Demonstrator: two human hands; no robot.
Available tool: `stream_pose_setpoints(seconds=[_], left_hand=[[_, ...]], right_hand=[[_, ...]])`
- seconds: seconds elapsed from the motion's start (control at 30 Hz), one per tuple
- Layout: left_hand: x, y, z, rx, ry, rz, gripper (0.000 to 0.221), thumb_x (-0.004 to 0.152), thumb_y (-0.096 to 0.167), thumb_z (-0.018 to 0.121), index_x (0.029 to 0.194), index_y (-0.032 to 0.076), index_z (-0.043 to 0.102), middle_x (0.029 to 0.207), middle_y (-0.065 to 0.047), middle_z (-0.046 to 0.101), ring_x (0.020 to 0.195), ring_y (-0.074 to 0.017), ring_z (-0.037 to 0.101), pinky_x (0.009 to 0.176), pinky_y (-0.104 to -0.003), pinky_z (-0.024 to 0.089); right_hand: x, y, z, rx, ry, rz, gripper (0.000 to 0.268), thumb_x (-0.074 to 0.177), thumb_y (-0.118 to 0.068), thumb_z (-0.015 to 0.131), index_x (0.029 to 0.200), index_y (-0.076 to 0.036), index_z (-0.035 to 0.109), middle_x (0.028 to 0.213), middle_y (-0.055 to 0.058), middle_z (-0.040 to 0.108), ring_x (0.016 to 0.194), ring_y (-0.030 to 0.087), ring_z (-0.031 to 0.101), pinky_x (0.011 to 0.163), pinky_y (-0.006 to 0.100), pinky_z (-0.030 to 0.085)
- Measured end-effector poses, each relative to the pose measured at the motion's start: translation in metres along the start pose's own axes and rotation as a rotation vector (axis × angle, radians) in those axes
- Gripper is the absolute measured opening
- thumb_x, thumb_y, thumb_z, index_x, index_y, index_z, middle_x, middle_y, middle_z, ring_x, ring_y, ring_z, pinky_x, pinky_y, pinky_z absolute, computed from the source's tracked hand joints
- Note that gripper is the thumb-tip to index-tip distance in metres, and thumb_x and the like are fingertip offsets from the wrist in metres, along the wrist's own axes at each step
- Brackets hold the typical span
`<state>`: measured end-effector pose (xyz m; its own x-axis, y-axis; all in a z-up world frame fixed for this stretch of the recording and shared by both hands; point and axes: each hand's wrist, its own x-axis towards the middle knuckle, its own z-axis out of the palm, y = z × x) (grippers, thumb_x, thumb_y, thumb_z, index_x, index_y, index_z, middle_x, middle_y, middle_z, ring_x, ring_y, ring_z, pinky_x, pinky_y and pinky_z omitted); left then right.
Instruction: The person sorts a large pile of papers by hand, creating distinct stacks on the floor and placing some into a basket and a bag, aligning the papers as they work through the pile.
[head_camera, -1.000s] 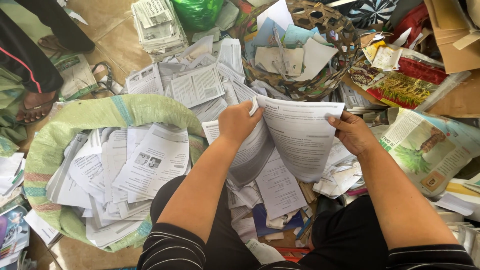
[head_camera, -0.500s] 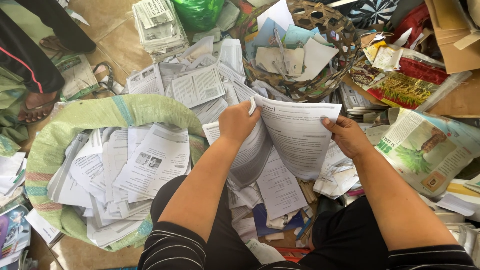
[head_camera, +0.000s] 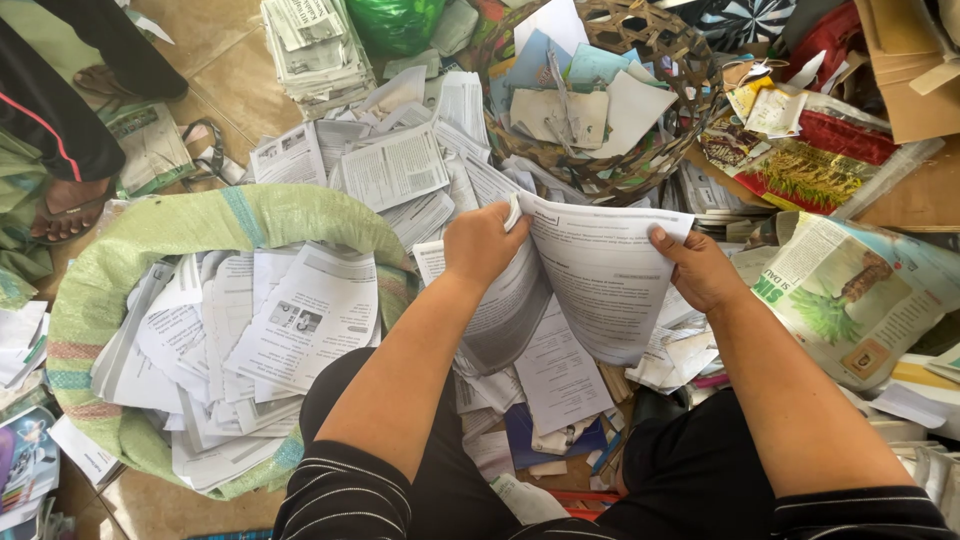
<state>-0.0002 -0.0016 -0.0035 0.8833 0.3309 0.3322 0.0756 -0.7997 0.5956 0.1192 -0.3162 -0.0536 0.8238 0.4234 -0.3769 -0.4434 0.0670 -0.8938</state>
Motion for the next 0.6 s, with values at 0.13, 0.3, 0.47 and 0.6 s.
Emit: stream_pose_setpoints(seconds=[0.13,0.3,0.47,0.6], left_hand=[[-0.005,0.002,0.002,-0.004,-0.026,0.018,0.043,0.086,0.043,0.074,0.067,0.006,0.064,0.064,-0.017,0.066,0.061,-0.0379,0.066,0.057,-0.049,0.05],[-0.013,0.019,-0.001,-0.04,-0.063,0.105,0.043,0.089,0.043,0.073,0.067,0.007,0.063,0.063,-0.016,0.066,0.061,-0.0379,0.066,0.056,-0.048,0.05],[-0.024,0.038,-0.01,-0.092,-0.06,0.174,0.043,0.09,0.043,0.072,0.068,0.008,0.061,0.061,-0.015,0.064,0.058,-0.0348,0.065,0.055,-0.045,0.05],[-0.035,0.05,-0.011,-0.127,-0.041,0.274,0.047,0.092,0.043,0.073,0.063,0.009,0.056,0.057,-0.013,0.059,0.055,-0.0328,0.061,0.052,-0.044,0.048]], right_hand=[[0.008,0.007,-0.01,0.003,0.024,-0.047,0.031,0.097,-0.029,0.071,0.119,-0.008,0.071,0.112,0.003,0.074,0.103,0.015,0.067,0.092,0.035,0.052],[0.021,0.004,-0.03,-0.039,0.182,-0.073,0.038,0.097,-0.038,0.07,0.12,-0.008,0.07,0.117,0.003,0.071,0.109,0.016,0.062,0.101,0.033,0.044],[0.027,0.0,-0.045,-0.103,0.211,-0.128,0.041,0.098,-0.039,0.069,0.122,-0.006,0.068,0.119,0.003,0.071,0.112,0.015,0.059,0.104,0.032,0.041],[0.03,-0.002,-0.05,-0.055,0.288,-0.1,0.043,0.099,-0.042,0.067,0.121,-0.006,0.067,0.119,0.002,0.071,0.111,0.016,0.06,0.103,0.033,0.042]])
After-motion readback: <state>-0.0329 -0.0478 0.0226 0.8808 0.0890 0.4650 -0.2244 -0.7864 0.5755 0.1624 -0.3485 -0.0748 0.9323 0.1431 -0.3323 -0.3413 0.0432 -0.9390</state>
